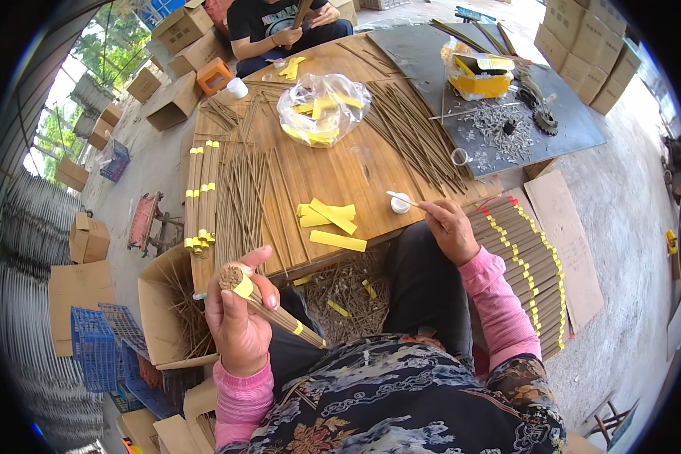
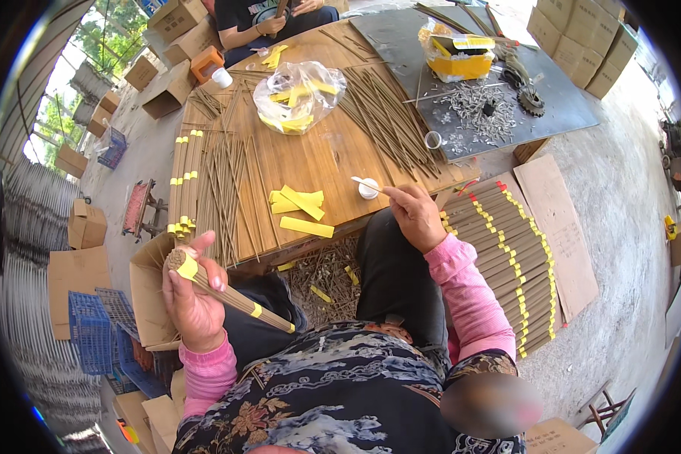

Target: The person gathers thin sticks from a cardboard box, aligns them into bundles, and secures each bundle with a yellow paper band. They repeat this process multiple times, placing completed bundles on a nearby surface.

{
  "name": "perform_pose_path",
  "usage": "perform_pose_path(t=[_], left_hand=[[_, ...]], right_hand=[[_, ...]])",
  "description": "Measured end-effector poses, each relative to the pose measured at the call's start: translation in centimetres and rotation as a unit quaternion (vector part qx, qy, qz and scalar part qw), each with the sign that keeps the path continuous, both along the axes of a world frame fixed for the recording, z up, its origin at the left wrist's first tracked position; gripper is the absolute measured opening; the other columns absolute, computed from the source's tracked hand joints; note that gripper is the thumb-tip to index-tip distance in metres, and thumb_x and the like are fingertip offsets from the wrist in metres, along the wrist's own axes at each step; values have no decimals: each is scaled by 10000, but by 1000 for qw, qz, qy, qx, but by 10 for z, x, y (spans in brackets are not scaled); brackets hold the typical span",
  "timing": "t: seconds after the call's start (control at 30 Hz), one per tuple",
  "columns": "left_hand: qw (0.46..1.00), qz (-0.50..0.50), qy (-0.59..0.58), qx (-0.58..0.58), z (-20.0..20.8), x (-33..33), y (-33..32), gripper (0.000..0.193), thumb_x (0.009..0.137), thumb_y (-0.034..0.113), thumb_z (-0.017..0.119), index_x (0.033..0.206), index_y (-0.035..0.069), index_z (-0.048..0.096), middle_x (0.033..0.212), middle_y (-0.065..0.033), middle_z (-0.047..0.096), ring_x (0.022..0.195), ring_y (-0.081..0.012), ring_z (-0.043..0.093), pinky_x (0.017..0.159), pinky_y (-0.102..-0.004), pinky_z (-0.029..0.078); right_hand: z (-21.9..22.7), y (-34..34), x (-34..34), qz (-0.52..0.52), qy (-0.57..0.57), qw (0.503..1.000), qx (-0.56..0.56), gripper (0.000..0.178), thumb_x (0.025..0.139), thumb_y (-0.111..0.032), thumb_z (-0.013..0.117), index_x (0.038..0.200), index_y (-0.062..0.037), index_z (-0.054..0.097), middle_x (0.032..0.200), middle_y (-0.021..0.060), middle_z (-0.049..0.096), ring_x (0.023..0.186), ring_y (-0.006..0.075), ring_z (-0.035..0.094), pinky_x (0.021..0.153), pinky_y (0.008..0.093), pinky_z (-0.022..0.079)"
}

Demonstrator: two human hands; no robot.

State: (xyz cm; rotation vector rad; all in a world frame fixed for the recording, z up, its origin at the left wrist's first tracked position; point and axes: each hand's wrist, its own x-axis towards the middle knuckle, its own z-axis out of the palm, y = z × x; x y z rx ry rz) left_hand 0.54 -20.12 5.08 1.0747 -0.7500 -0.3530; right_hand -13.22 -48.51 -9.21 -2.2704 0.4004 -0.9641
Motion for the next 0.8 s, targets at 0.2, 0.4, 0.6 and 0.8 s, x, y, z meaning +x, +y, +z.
perform_pose_path(t=[0.2,0.4,0.6,0.8], left_hand=[[1000,10,-13,15,-4,4,-7,333,914,311,457,1074,20,493,1136,-241,523,634,-114,507,550,-232,428],[999,26,-30,26,-4,3,-9,339,913,315,461,1073,18,497,1128,-239,529,632,-112,508,555,-225,427],[989,66,-118,52,-2,-4,-14,389,918,305,453,1096,-41,470,1169,-194,514,671,-83,497,591,-210,429],[970,108,-167,139,0,-26,-9,440,908,354,462,1083,-50,476,1132,-164,526,693,-68,479,611,-205,410]], right_hand=[[-18,-16,29,52,46,998,-3,220,758,-6,558,963,-42,629,816,127,589,776,310,542,685,367,442],[-18,-18,33,52,54,997,-10,238,730,-27,595,966,-41,624,856,129,591,824,310,547,726,362,448],[49,26,29,-35,-16,997,-71,342,685,-107,685,1003,-17,597,949,142,580,871,303,546,757,374,448],[142,122,46,299,-147,939,87,708,588,-421,768,1108,-17,507,1024,134,533,944,274,500,835,369,400]])
